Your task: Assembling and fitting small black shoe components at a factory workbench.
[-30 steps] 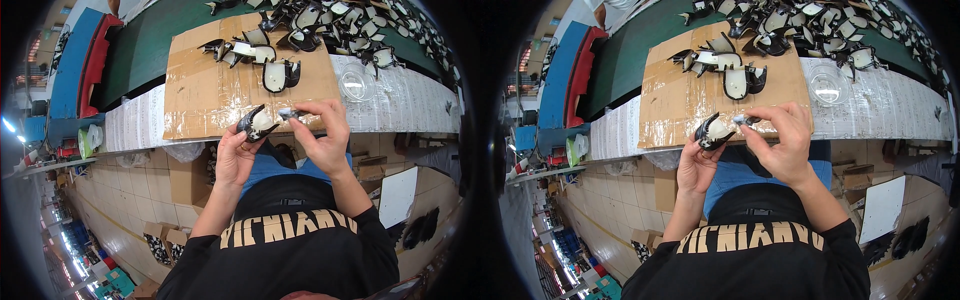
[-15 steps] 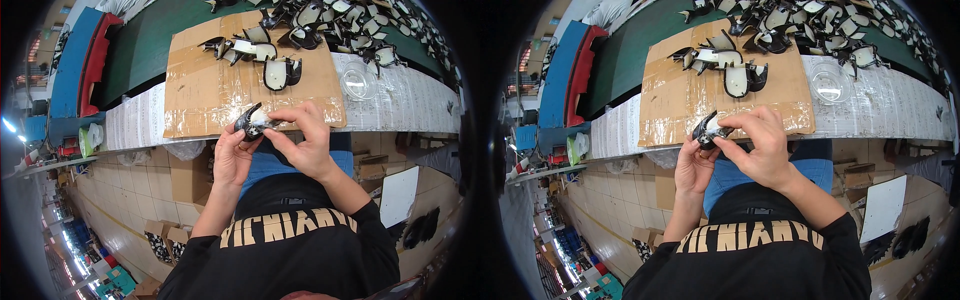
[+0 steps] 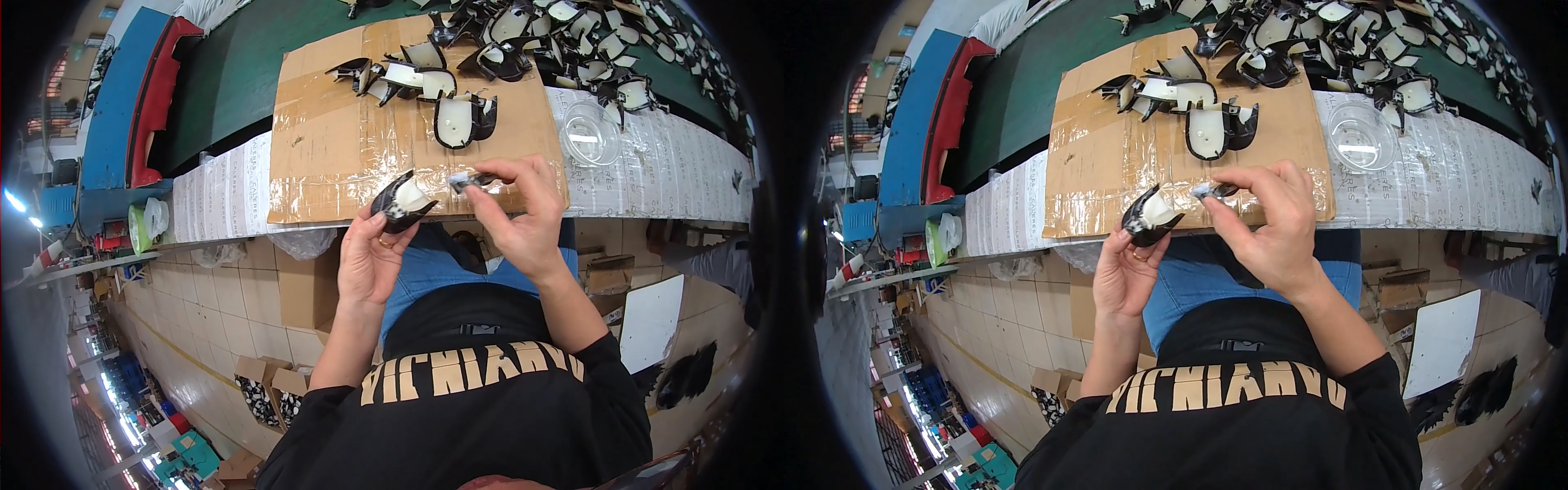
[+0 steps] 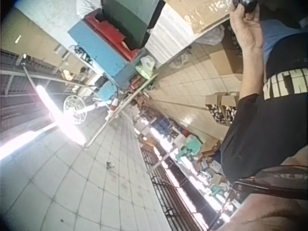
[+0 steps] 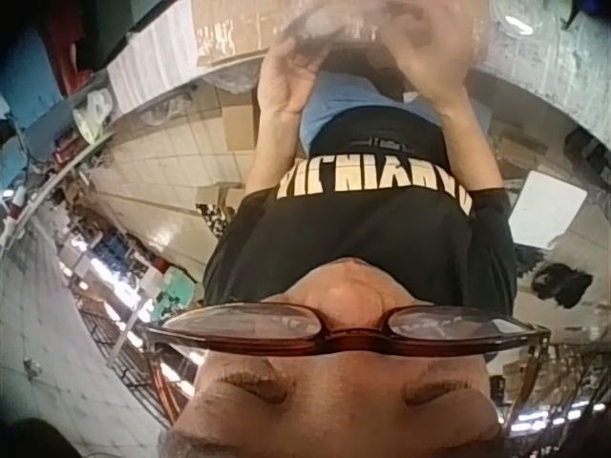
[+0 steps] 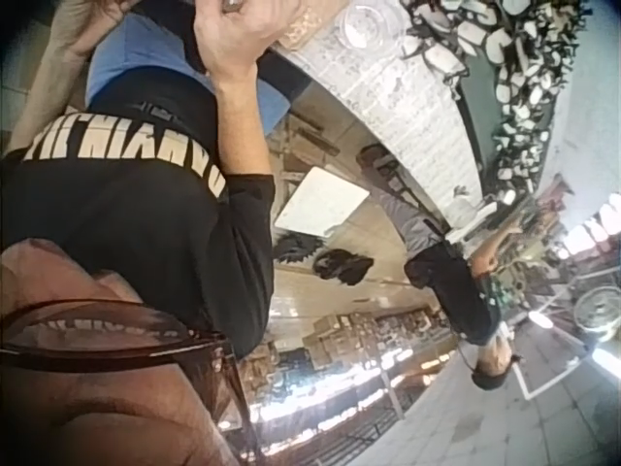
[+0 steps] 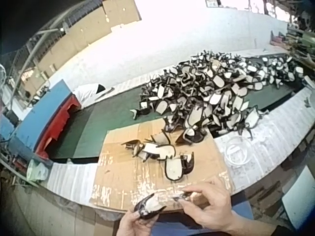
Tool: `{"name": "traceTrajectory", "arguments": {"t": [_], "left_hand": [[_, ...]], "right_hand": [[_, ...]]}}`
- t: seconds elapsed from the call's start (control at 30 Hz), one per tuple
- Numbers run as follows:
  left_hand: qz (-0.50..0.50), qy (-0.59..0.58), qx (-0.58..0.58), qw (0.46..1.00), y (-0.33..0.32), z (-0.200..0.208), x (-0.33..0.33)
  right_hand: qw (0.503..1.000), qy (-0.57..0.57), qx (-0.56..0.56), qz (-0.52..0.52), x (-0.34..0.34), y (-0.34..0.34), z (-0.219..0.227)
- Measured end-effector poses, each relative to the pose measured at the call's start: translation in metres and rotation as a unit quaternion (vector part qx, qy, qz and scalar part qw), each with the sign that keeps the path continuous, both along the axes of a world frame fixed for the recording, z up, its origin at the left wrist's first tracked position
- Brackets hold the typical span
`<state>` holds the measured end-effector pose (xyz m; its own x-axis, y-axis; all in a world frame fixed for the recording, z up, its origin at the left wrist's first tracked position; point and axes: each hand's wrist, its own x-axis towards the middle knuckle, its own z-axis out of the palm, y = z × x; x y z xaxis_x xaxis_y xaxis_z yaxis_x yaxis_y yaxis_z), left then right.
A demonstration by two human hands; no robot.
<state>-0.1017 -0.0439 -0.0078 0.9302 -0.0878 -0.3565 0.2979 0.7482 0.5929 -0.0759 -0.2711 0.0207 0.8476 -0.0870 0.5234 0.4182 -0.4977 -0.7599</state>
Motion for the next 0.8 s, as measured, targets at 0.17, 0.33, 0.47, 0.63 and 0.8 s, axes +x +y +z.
{"name": "traceTrajectory", "arguments": {"t": [0.17, 0.33, 0.47, 0.63, 0.8], "left_hand": [[0.105, -0.016, 0.165, 0.981, 0.049, 0.013, -0.013], [0.026, 0.007, 0.574, 0.819, 0.132, 0.001, -0.040], [0.073, -0.058, 0.644, 0.760, 0.115, 0.001, -0.014], [0.107, -0.287, 0.709, 0.636, 0.042, 0.039, 0.080], [0.094, -0.431, 0.732, 0.518, 0.017, 0.040, 0.188]], "right_hand": [[0.999, 0.031, 0.034, -0.025, 0.003, -0.013, -0.006], [0.995, 0.043, 0.090, -0.011, 0.007, -0.014, -0.005], [0.995, 0.038, 0.090, -0.006, 0.008, -0.012, -0.003], [0.996, 0.045, 0.081, 0.000, -0.003, -0.012, 0.002], [0.996, 0.051, 0.069, -0.011, -0.017, -0.014, 0.006]]}}
